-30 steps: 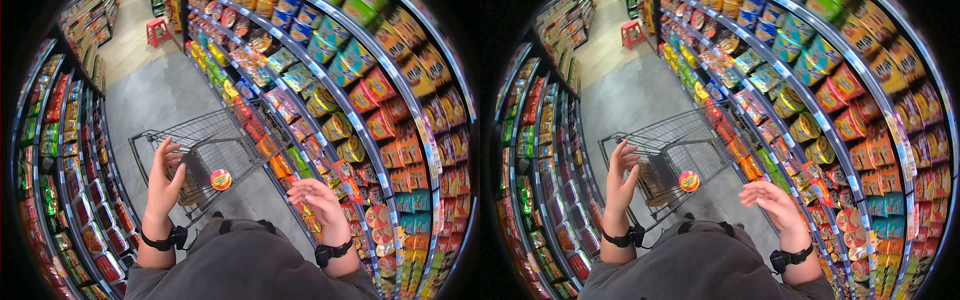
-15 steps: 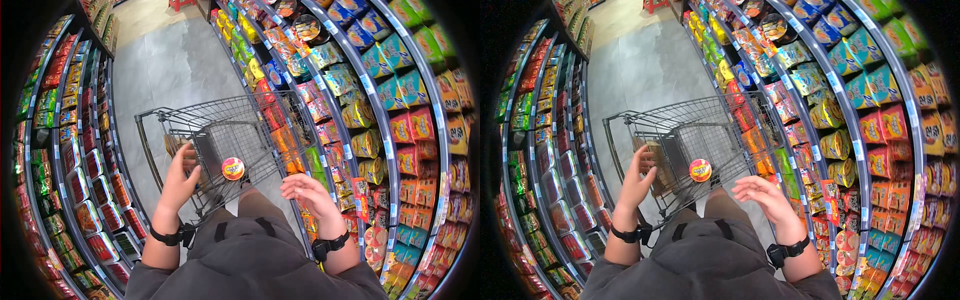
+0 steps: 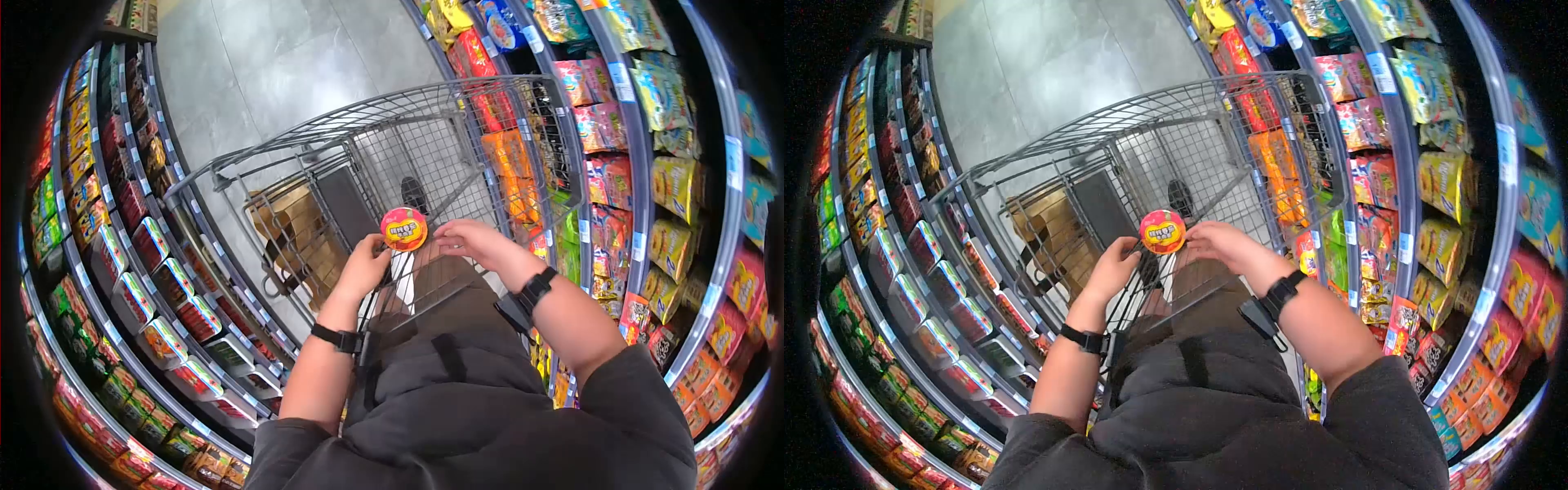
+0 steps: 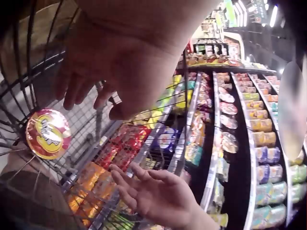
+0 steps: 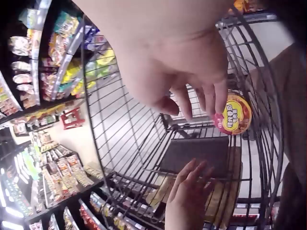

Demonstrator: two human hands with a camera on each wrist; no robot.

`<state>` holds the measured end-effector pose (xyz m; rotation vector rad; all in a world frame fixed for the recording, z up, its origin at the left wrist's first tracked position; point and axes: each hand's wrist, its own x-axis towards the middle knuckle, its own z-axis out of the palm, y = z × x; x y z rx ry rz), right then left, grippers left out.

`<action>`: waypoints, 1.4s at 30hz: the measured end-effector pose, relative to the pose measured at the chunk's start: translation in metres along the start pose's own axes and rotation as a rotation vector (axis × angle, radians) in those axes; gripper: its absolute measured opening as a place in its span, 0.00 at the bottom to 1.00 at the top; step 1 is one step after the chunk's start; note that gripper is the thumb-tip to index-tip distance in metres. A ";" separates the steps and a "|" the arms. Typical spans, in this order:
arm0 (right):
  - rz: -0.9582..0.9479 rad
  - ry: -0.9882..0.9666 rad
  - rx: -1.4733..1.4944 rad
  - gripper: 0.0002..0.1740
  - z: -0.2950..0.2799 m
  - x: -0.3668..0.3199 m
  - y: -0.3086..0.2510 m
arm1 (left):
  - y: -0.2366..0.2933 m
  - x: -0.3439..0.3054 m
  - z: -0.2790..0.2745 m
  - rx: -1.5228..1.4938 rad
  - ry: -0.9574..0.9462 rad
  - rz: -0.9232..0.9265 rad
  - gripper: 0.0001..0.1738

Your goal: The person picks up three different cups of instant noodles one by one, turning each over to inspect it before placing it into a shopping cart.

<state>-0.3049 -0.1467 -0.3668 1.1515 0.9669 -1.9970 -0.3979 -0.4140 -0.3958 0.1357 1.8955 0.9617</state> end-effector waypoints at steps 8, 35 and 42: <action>0.246 0.103 -0.306 0.14 -0.034 0.151 0.063 | -0.051 0.077 0.060 0.160 -0.045 -0.164 0.28; 0.271 0.043 -0.427 0.18 -0.027 0.070 0.009 | 0.044 0.061 0.006 -0.194 0.147 0.019 0.19; -0.110 -0.090 -0.262 0.14 0.042 -0.037 -0.020 | 0.080 -0.045 -0.066 -0.307 0.142 0.461 0.25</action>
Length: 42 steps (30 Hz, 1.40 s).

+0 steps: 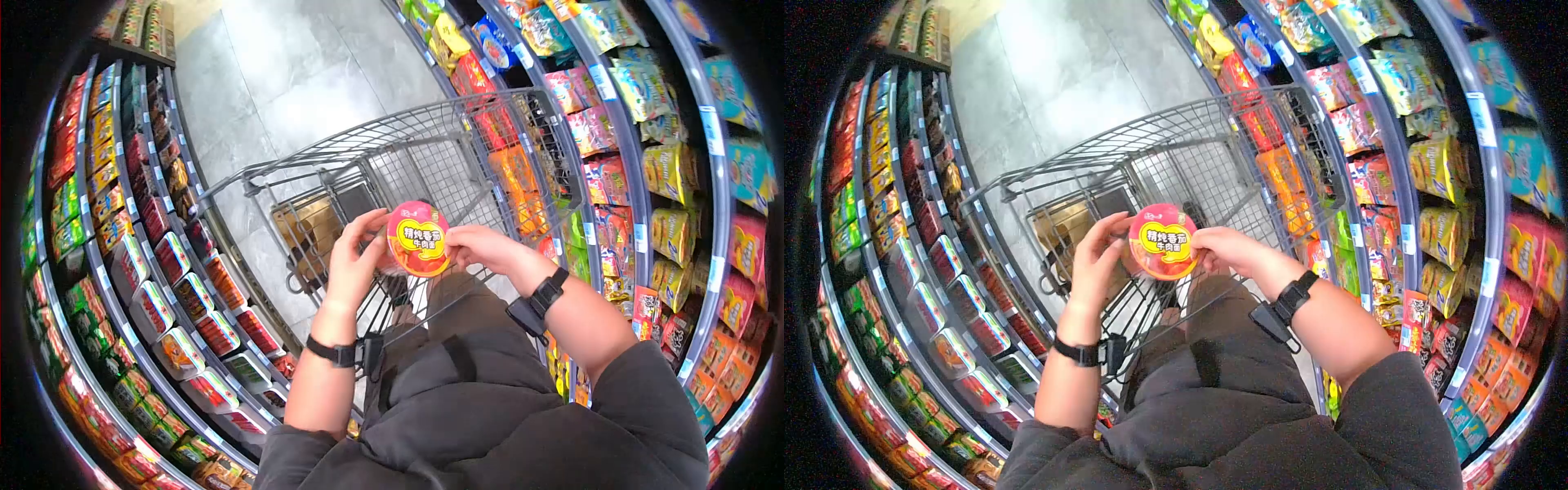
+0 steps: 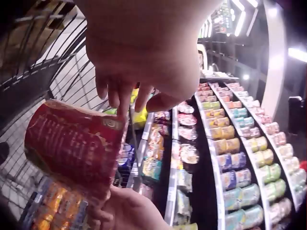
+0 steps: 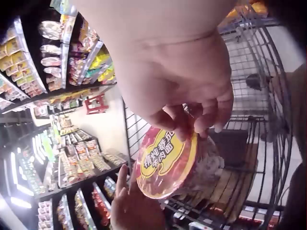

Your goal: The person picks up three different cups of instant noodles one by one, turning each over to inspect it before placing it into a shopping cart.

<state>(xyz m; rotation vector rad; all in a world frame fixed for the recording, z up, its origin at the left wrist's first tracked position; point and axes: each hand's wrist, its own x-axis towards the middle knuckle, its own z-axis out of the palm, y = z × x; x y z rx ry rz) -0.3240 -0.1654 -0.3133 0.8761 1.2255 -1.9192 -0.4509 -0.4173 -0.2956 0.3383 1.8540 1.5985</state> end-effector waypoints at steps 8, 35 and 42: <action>-0.228 -0.252 0.235 0.15 0.100 -0.133 -0.036 | 0.116 -0.110 -0.052 -0.210 -0.206 0.235 0.41; -0.863 0.027 -0.042 0.25 0.122 -0.398 0.117 | 0.179 -0.219 0.082 -0.249 -0.496 0.375 0.66; -0.869 0.148 0.058 0.38 0.088 -0.441 0.201 | 0.199 -0.238 0.188 -0.387 -0.735 0.290 0.64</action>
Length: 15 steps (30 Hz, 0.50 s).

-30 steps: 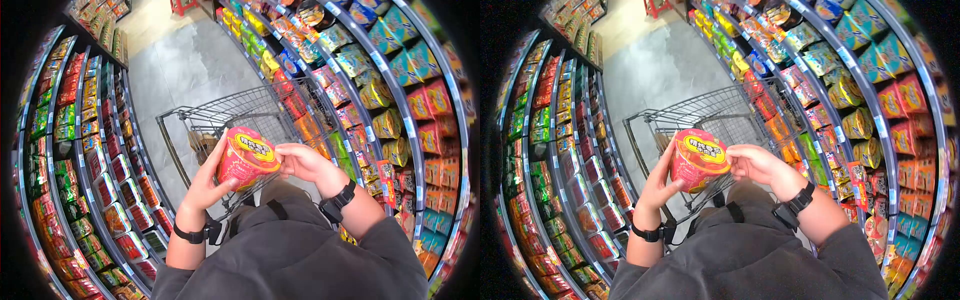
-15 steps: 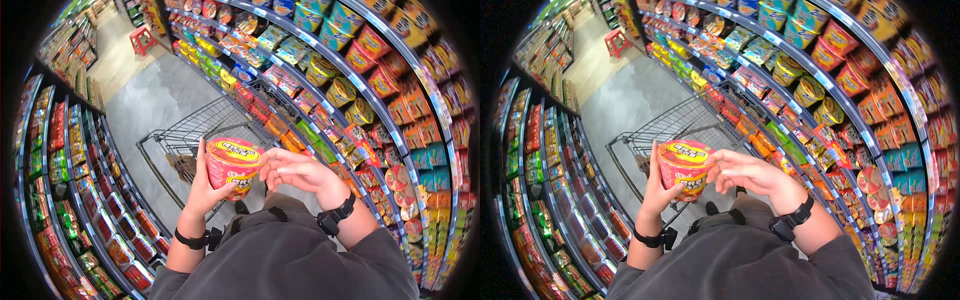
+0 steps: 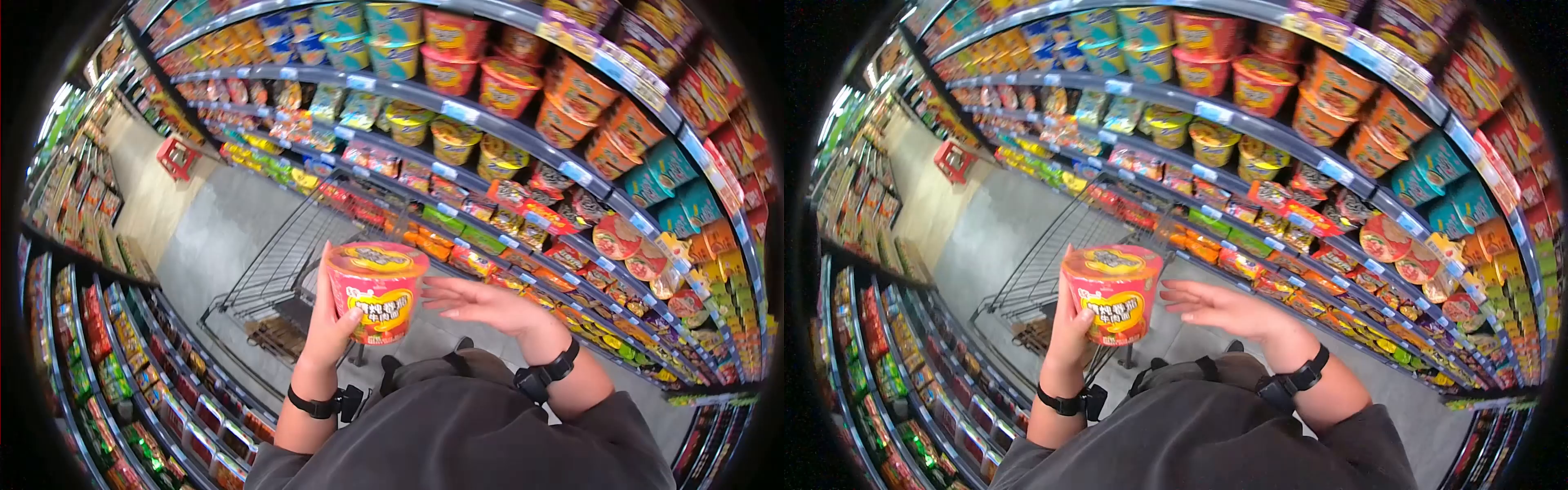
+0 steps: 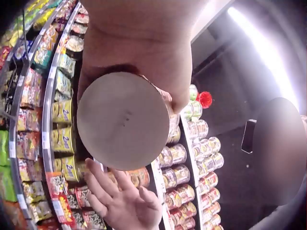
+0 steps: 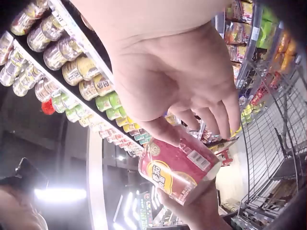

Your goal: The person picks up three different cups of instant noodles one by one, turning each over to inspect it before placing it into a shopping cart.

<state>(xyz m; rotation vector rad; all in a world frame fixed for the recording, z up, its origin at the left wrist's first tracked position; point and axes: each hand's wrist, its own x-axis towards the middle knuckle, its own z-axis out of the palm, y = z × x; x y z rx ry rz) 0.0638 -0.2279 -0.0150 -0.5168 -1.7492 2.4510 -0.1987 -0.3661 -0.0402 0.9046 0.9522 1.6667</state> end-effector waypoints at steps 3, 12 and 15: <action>-0.126 -0.036 0.051 0.39 -0.031 -0.033 0.019 | -0.025 0.028 0.043 0.198 -0.195 -0.055 0.65; -0.164 0.167 0.148 0.46 -0.103 -0.151 0.020 | -0.079 0.081 0.148 0.629 -0.371 0.009 0.45; -0.180 0.220 0.159 0.48 -0.120 -0.182 0.016 | -0.099 0.092 0.173 0.691 -0.355 0.077 0.41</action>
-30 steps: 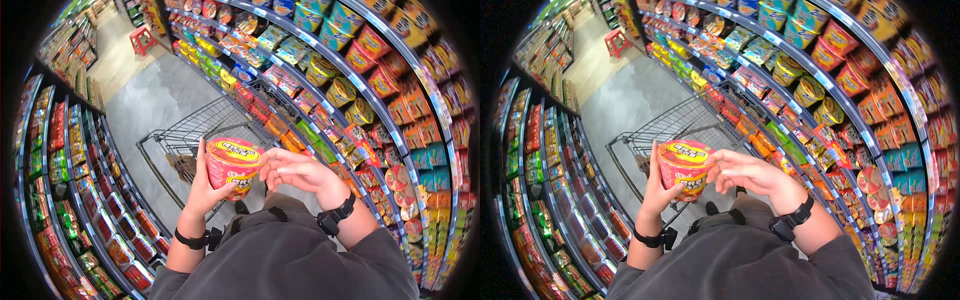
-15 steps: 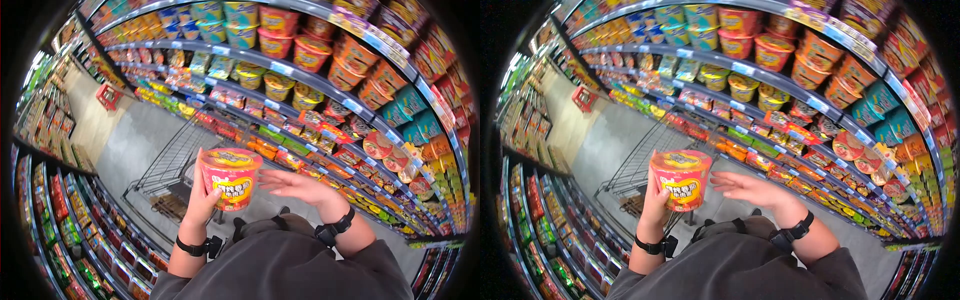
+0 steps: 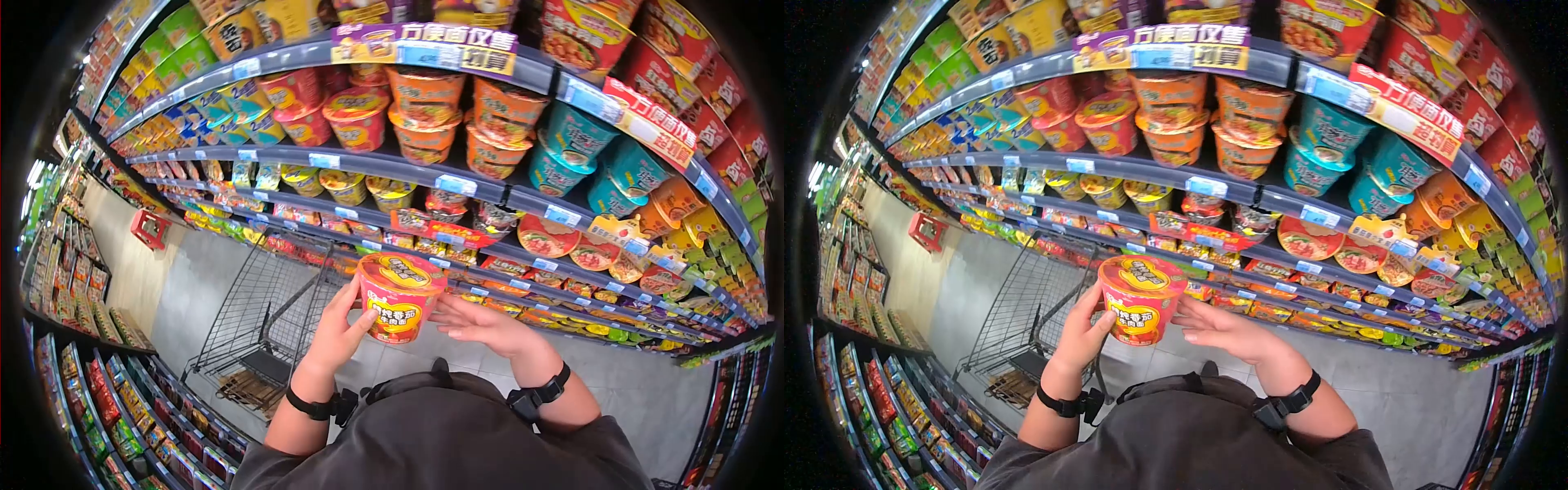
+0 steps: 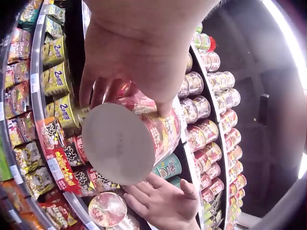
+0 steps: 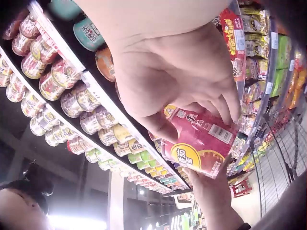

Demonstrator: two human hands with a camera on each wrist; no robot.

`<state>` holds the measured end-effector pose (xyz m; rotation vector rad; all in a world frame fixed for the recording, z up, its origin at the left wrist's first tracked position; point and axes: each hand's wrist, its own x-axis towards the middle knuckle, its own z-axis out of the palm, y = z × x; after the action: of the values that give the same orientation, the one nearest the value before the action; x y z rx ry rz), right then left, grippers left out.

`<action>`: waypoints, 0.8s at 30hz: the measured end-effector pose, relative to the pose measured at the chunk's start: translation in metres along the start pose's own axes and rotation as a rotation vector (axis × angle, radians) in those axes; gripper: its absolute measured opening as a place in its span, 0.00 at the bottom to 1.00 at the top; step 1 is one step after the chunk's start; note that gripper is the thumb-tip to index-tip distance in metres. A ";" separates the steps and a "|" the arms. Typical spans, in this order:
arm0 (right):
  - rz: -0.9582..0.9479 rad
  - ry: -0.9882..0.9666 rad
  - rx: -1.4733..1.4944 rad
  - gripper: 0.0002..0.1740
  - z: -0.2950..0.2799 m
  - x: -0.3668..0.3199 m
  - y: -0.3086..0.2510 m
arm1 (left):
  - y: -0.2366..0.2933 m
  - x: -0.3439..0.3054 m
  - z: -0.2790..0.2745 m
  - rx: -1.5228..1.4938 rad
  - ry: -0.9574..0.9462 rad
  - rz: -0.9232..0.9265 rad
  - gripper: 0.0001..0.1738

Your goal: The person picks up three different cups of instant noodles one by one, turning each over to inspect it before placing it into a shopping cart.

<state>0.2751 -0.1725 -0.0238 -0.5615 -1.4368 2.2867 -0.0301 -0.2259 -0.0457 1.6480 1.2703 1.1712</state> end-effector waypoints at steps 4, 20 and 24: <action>-0.045 0.020 -0.001 0.48 -0.028 -0.021 -0.002 | 0.013 0.021 0.027 0.023 0.017 -0.002 0.38; -0.219 -0.138 -0.012 0.53 -0.046 0.053 -0.045 | 0.030 0.073 -0.010 0.236 0.112 0.065 0.64; -0.317 -0.183 -0.095 0.51 -0.043 0.089 -0.079 | 0.015 0.102 -0.049 0.132 0.181 0.032 0.67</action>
<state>0.2299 -0.0624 0.0196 -0.1368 -1.5969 2.0684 -0.0621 -0.1290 0.0059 1.6926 1.4660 1.3053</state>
